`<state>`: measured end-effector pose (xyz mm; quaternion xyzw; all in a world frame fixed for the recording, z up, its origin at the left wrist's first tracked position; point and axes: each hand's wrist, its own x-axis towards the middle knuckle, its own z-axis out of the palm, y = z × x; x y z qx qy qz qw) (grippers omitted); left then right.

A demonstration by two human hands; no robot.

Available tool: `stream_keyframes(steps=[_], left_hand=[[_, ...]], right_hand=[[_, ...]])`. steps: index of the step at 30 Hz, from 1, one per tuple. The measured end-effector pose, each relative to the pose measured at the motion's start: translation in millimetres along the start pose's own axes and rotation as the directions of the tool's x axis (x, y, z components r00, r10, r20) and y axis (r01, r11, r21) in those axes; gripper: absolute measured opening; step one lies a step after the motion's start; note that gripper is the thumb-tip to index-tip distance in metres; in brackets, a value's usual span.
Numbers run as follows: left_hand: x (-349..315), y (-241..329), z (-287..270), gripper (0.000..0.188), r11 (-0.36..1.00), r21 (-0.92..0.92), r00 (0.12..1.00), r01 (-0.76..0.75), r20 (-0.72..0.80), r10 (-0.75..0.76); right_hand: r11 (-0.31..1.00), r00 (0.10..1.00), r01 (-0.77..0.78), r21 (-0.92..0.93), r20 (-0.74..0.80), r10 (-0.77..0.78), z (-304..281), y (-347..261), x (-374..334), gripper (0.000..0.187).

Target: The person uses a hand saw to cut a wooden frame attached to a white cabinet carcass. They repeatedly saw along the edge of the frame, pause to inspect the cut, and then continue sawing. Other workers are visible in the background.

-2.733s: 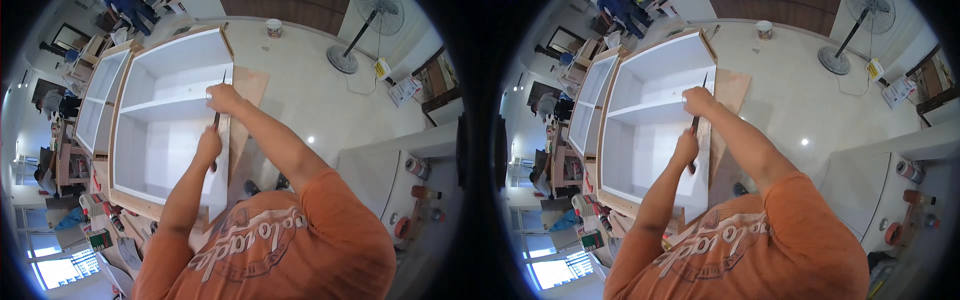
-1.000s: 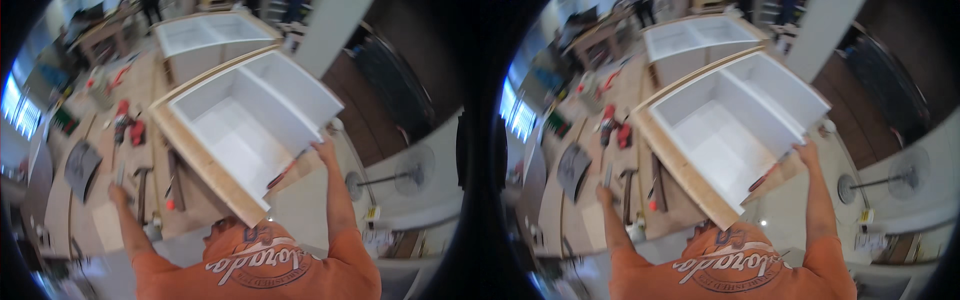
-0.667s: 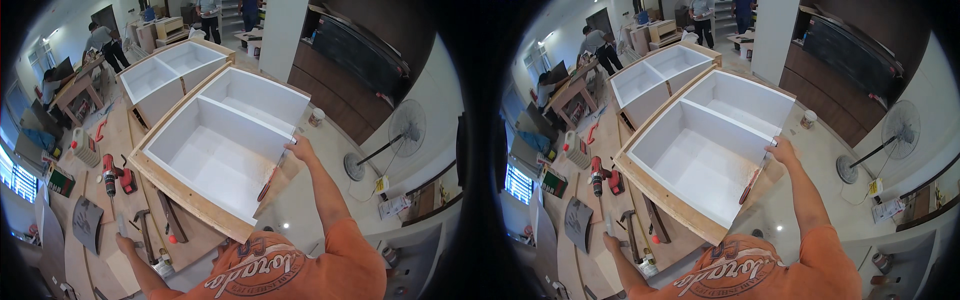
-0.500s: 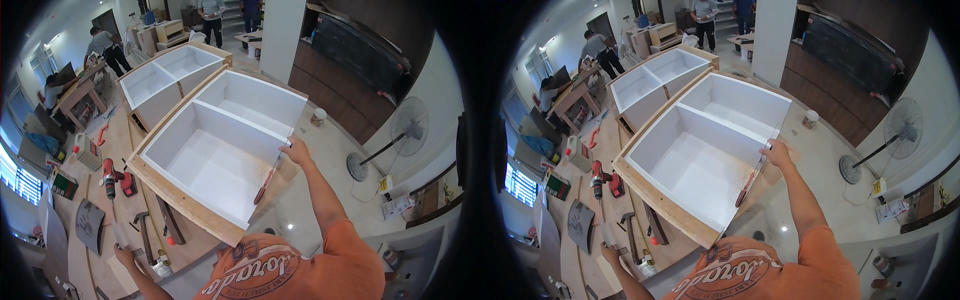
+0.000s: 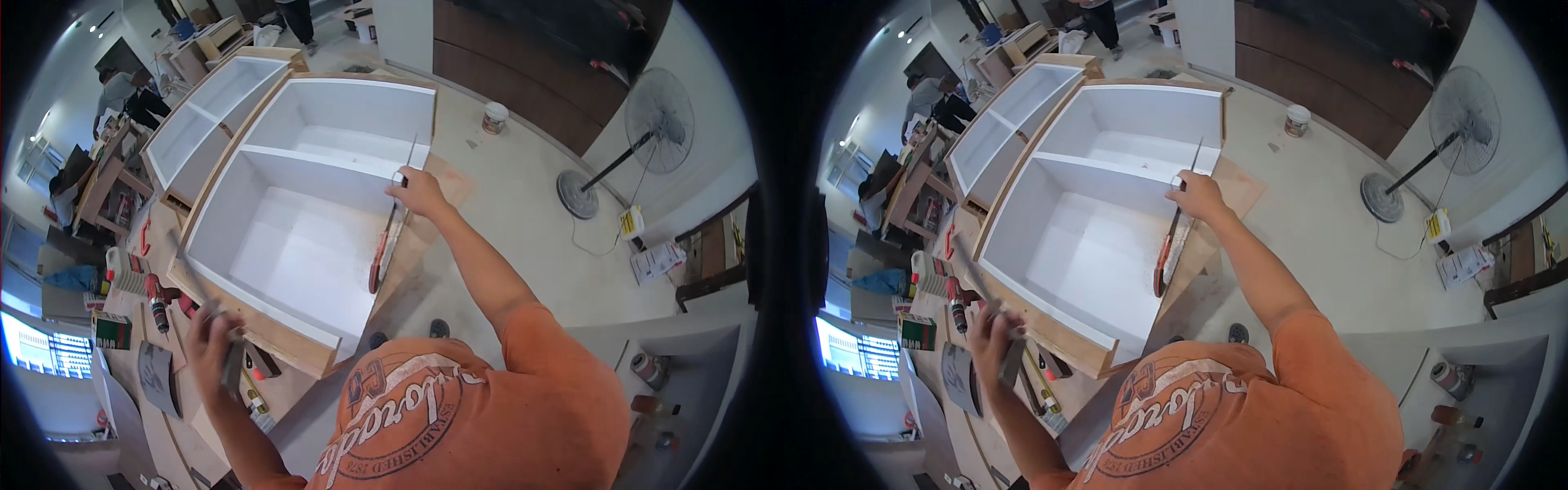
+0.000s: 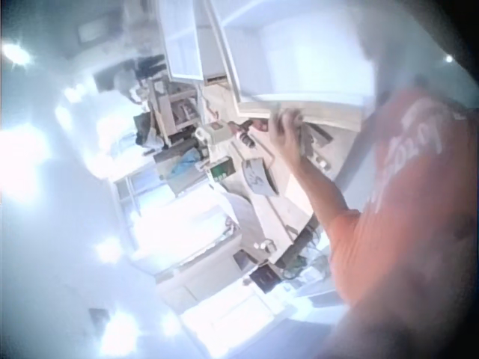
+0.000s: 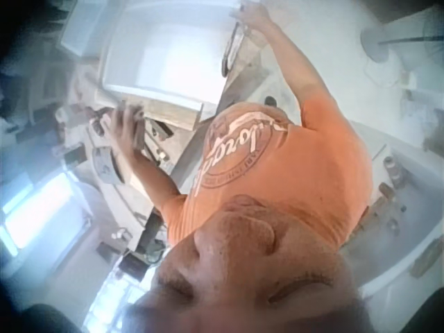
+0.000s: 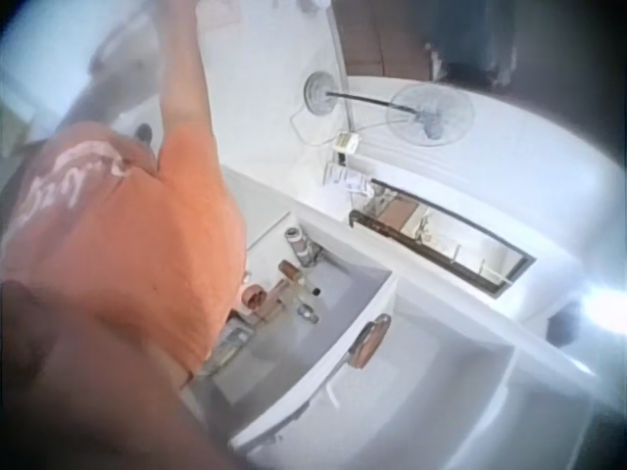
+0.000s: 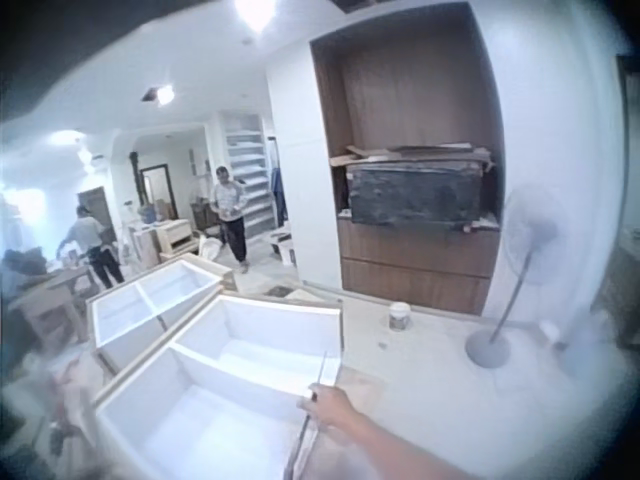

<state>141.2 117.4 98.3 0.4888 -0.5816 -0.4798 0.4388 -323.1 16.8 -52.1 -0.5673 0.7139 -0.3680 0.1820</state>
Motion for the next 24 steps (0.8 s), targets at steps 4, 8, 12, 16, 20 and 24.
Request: stream_keyframes(steps=[4, 8, 12, 16, 20, 24], left_hand=[[61, 24, 123, 0.042, 0.974, 0.045, 0.871, 0.222, 0.439, -0.219], [117, -7, 207, 0.041, 0.912, 0.139, 0.7, 0.386, 0.6, -0.388], [150, -38, 245, 0.044, 0.884, 0.181, 0.633, 0.43, 0.638, -0.439], [155, -41, 252, 0.043, 0.878, 0.186, 0.633, 0.441, 0.629, -0.451], [150, -40, 251, 0.044, 0.874, 0.181, 0.644, 0.451, 0.612, -0.459], [154, -50, 241, 0.043, 0.876, 0.167, 0.629, 0.452, 0.637, -0.446]], right_hand=[[0.999, 0.999, -0.037, 0.031, 0.025, 0.036, -4, 3, -2, 0.04], [0.999, 0.999, -0.016, 0.032, 0.041, 0.015, 1, 4, 1, 0.039], [0.998, 0.999, -0.025, 0.064, 0.023, 0.024, 0, 3, 0, 0.037], [0.997, 0.999, -0.028, 0.07, 0.048, 0.025, -6, -1, -2, 0.036], [0.999, 0.999, 0.02, 0.05, 0.024, -0.022, -7, 2, -3, 0.033], [0.999, 0.998, 0.001, 0.033, 0.056, -0.003, -8, 3, 1, 0.036]])
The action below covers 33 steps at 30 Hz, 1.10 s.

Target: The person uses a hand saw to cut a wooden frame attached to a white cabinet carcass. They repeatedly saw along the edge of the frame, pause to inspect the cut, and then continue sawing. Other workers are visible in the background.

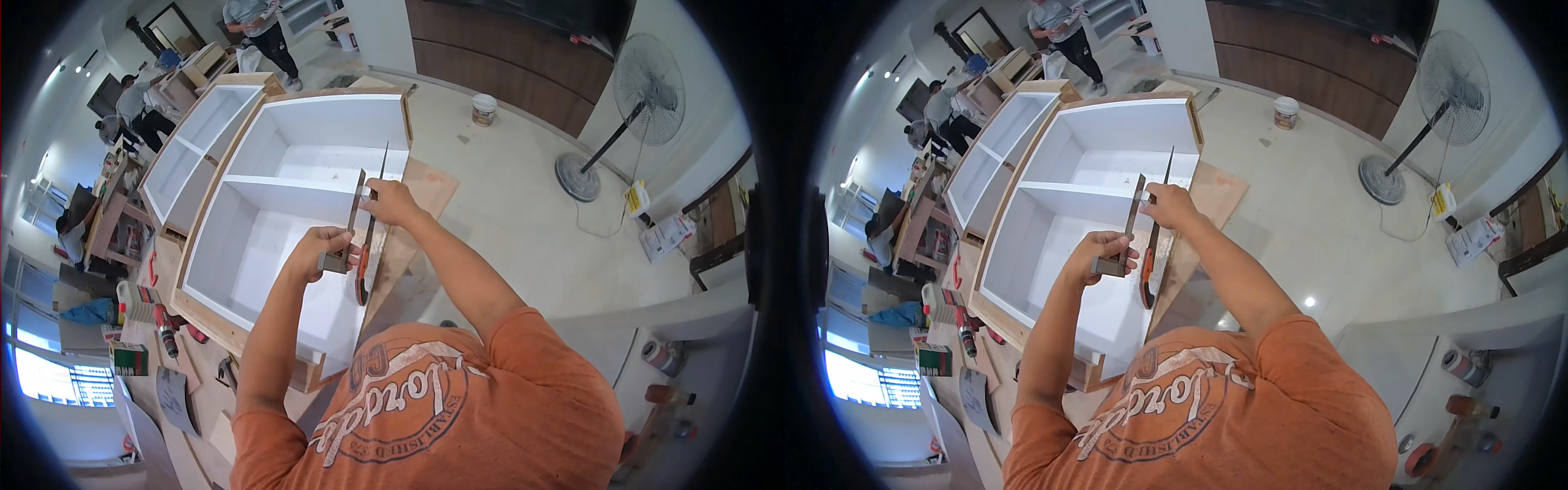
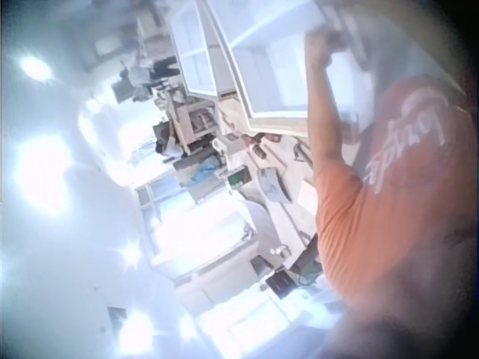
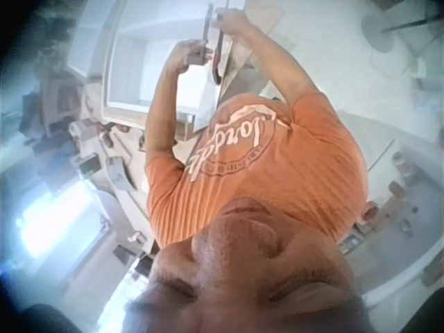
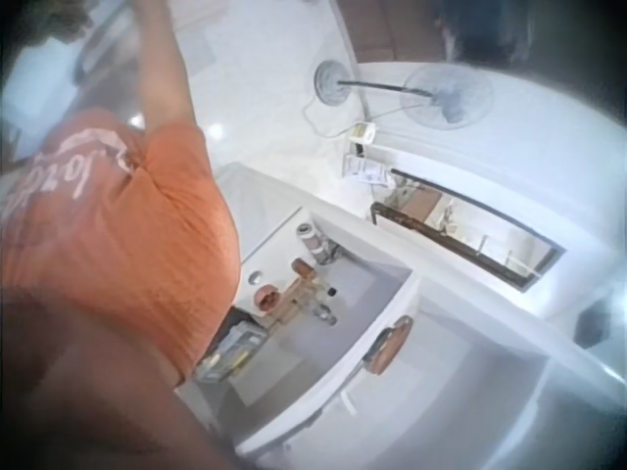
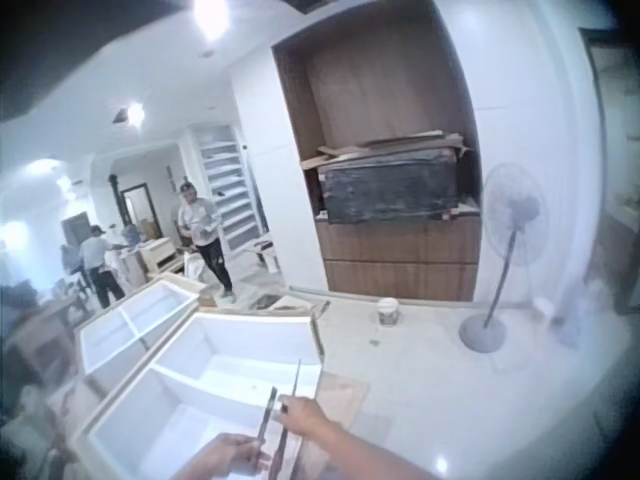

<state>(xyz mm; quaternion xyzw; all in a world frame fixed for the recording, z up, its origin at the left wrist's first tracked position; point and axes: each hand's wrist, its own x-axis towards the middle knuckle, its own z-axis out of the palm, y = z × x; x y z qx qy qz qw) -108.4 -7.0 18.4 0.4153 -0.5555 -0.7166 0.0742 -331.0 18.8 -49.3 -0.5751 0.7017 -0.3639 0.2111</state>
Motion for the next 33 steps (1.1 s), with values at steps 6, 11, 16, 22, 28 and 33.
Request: stream_keyframes(steps=[6, 11, 16, 22, 28, 33], left_hand=[[-1, -4, 1, 0.04, 1.0, 0.001, 1.0, 0.01, 0.015, -0.01], [7, -13, -3, 0.034, 0.999, 0.035, 0.999, -0.027, -0.023, 0.028], [-8, -8, -11, 0.028, 0.922, 0.357, 0.982, -0.15, -0.056, 0.182], [-92, 22, -9, 0.032, 0.92, 0.114, 0.923, -0.374, -0.053, 0.382], [-266, -34, -20, 0.04, 0.717, 0.254, 0.594, -0.65, -0.419, 0.687], [-361, -173, -74, 0.039, 0.883, -0.007, 0.433, -0.47, -0.873, 0.224]], right_hand=[[1.0, 1.0, -0.012, 0.005, -0.025, 0.012, -1, 3, -2, 0.038], [1.0, 1.0, 0.015, 0.02, -0.018, -0.014, 11, 2, 3, 0.044], [0.996, 0.999, 0.017, 0.082, -0.038, -0.014, 20, 13, 7, 0.043], [0.991, 0.99, 0.121, 0.063, -0.077, -0.116, 4, 39, 10, 0.041], [0.985, 0.992, 0.125, 0.116, 0.01, -0.127, 20, 37, 28, 0.035], [0.967, 1.0, 0.001, 0.256, -0.007, 0.001, 19, 41, 19, 0.029]])
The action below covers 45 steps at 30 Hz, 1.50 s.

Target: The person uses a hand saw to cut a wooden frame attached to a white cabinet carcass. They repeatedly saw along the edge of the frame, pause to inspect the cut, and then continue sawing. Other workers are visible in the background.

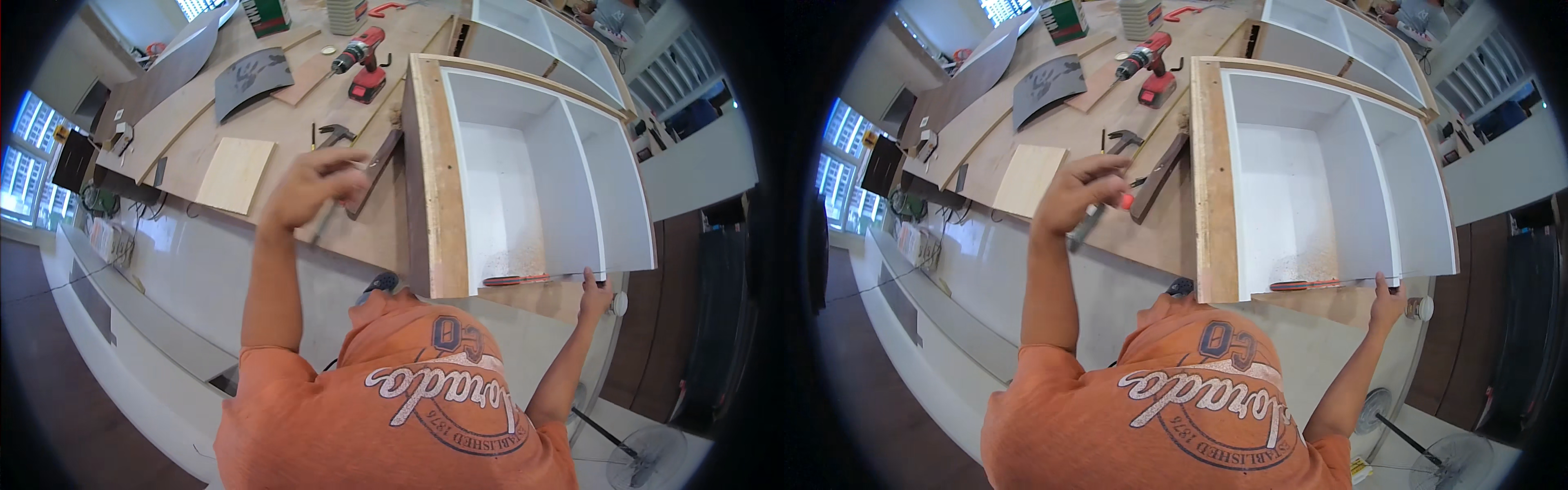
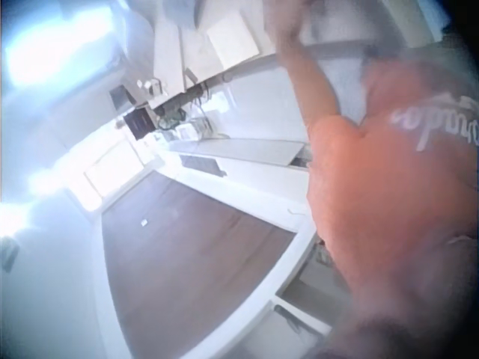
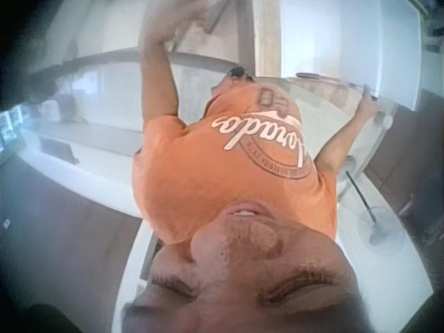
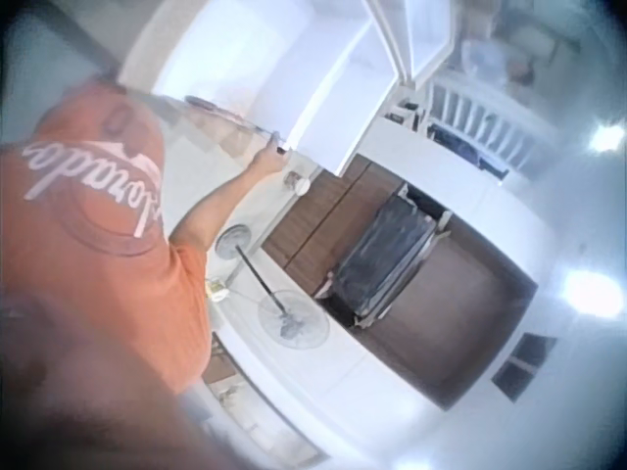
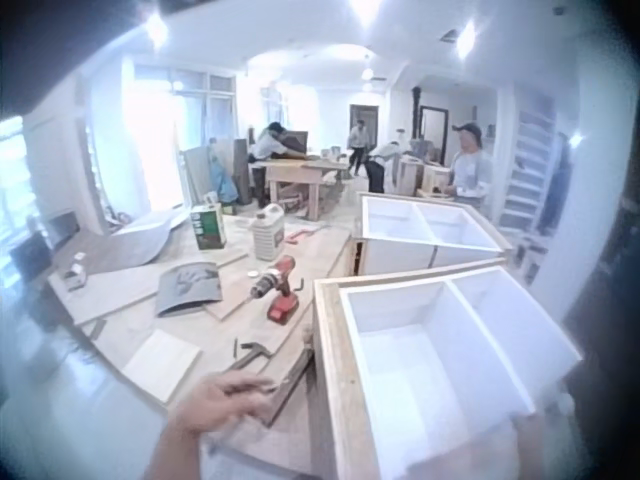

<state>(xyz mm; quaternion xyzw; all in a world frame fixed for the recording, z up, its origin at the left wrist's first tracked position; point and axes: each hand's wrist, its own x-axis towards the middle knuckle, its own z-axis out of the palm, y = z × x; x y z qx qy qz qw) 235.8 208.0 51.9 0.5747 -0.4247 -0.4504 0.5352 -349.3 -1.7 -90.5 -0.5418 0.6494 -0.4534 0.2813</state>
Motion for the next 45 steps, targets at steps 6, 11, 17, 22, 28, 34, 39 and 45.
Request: stream_keyframes(steps=[6, 11, 17, 22, 28, 34, 39, 45], left_hand=[[9, -162, -138, 0.037, 0.904, 0.239, 0.797, 0.353, -0.584, -0.157], [67, -185, -135, 0.034, 0.625, 0.601, 0.813, 0.499, -0.574, -0.098], [133, -204, -126, 0.032, 0.429, 0.748, 0.852, 0.507, -0.51, -0.118], [149, -196, -122, 0.029, 0.484, 0.766, 0.876, 0.422, -0.482, 0.0], [187, -224, -186, 0.033, 0.487, 0.691, 0.818, 0.534, -0.569, -0.089], [199, -234, -179, 0.025, 0.482, 0.685, 0.808, 0.547, -0.583, -0.088], [207, -193, -169, 0.019, 0.593, 0.653, 0.797, 0.47, -0.604, 0.034], [249, -156, -69, 0.021, 0.727, 0.676, 0.954, 0.118, -0.281, 0.107]], right_hand=[[0.999, 0.999, -0.032, 0.008, -0.028, 0.033, 8, -14, 1, 0.027], [1.0, 0.998, -0.025, 0.002, -0.065, 0.025, 4, -7, 0, 0.025], [0.991, 0.998, -0.05, -0.126, -0.041, 0.046, 4, -18, -2, 0.028], [0.998, 0.991, -0.063, -0.006, -0.122, 0.062, 12, -24, -18, 0.023], [0.991, 0.985, -0.123, 0.046, -0.118, 0.128, 21, -45, -17, 0.02], [0.981, 0.963, -0.191, 0.022, -0.19, 0.192, 22, -44, -19, 0.022], [0.969, 0.952, -0.245, -0.023, -0.193, 0.236, 14, -47, -21, 0.025], [0.945, 0.928, -0.326, -0.034, -0.203, 0.313, 15, -55, -26, 0.027]])
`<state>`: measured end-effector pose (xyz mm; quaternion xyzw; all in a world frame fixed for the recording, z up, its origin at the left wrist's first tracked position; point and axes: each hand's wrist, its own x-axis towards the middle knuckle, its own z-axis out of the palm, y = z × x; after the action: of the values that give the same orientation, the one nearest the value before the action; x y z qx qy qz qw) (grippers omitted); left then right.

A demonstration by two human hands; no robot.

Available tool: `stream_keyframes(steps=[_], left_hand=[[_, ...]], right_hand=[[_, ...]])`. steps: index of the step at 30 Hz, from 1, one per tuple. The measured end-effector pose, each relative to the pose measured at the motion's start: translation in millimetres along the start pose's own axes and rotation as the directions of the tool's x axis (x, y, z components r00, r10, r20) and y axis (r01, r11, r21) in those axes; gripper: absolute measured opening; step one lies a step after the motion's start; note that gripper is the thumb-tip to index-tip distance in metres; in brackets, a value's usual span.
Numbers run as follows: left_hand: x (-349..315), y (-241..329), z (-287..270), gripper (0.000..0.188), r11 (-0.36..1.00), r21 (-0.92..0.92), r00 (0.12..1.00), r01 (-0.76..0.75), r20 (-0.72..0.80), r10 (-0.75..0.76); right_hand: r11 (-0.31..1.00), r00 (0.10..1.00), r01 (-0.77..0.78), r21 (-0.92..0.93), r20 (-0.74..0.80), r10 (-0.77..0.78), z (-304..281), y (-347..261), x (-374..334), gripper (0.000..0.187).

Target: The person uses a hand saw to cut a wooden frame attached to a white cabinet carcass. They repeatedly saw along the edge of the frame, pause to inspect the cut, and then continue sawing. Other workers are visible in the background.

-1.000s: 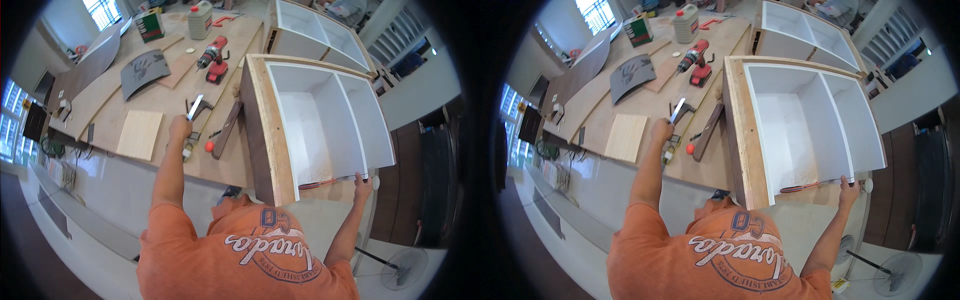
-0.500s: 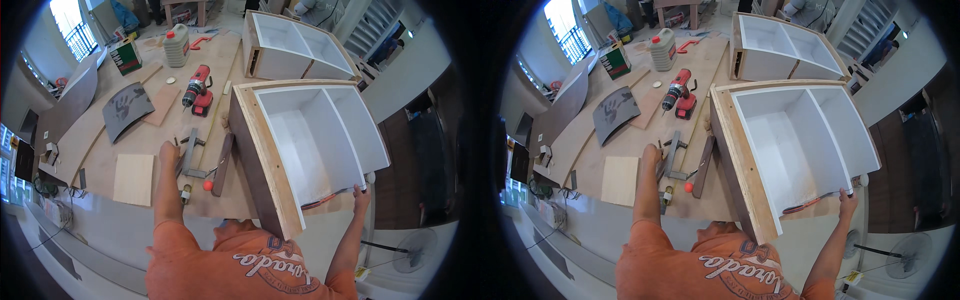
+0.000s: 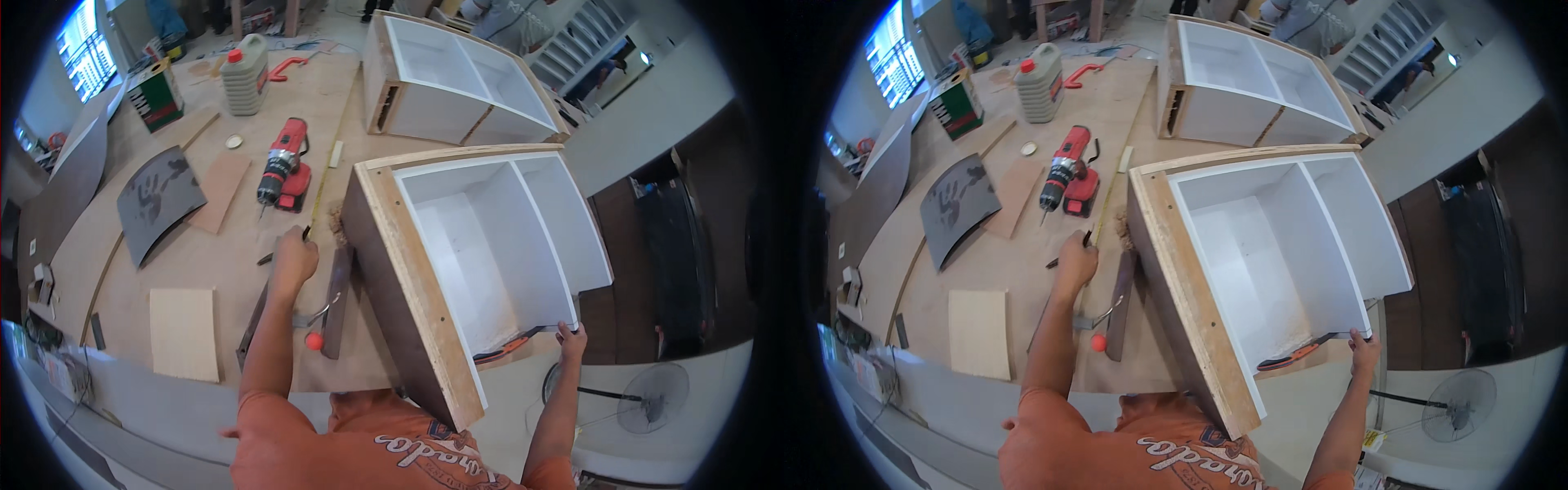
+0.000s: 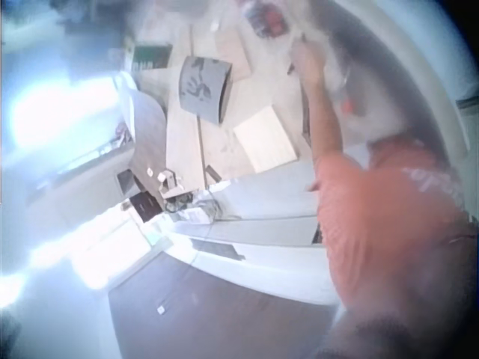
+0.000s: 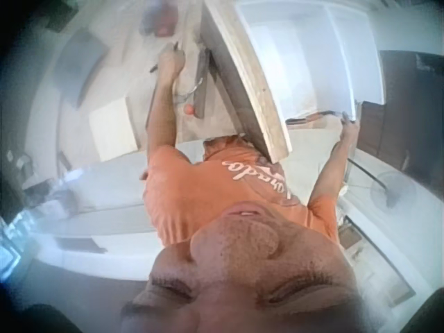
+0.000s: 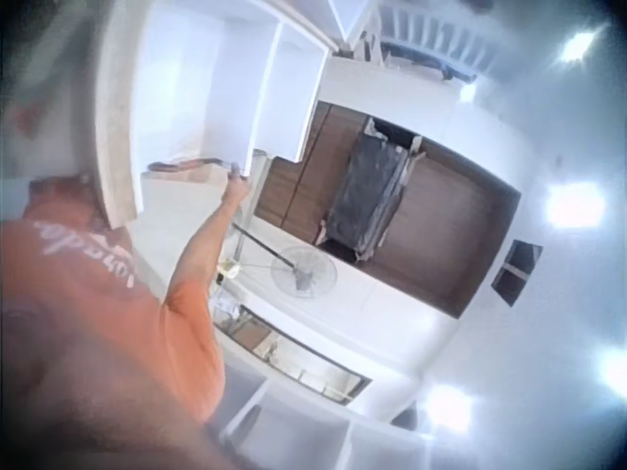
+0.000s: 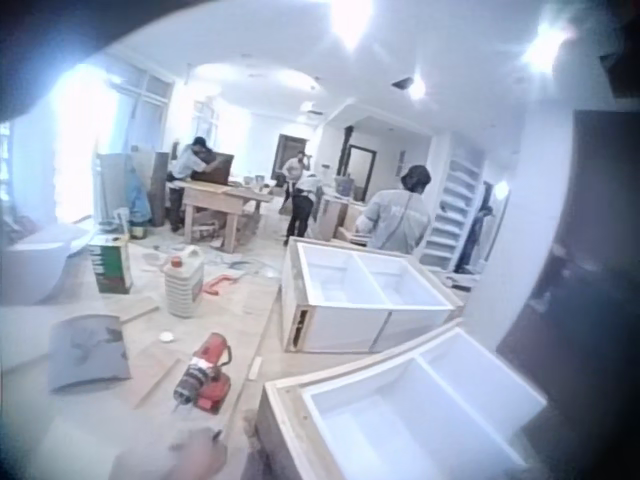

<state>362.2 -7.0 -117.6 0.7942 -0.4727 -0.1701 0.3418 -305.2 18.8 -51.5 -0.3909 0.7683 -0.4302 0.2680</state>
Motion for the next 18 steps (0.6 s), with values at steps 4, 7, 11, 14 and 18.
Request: stream_keyframes(steps=[4, 7, 11, 14, 18], left_hand=[[97, -1, 76, 0.032, 0.994, -0.103, 0.997, -0.034, 0.062, 0.041], [168, -12, 112, 0.036, 0.988, -0.116, 0.987, -0.102, 0.112, 0.115], [209, -32, 135, 0.04, 0.99, -0.036, 0.981, -0.139, 0.134, 0.143], [217, -28, 164, 0.035, 0.99, 0.024, 0.981, -0.137, 0.145, 0.132], [252, -57, 187, 0.027, 0.985, 0.053, 0.981, -0.167, 0.109, 0.161]], right_hand=[[1.0, 0.999, -0.017, -0.006, -0.031, 0.017, 4, -1, 2, 0.026], [1.0, 0.999, 0.003, -0.025, -0.043, -0.004, 7, -4, 9, 0.023], [0.999, 0.995, 0.023, -0.048, -0.098, -0.028, 21, -22, -1, 0.02], [1.0, 0.993, -0.021, -0.017, -0.119, 0.018, 8, -6, -12, 0.02], [1.0, 0.993, 0.0, -0.001, -0.118, 0.0, 13, -10, -8, 0.02]])
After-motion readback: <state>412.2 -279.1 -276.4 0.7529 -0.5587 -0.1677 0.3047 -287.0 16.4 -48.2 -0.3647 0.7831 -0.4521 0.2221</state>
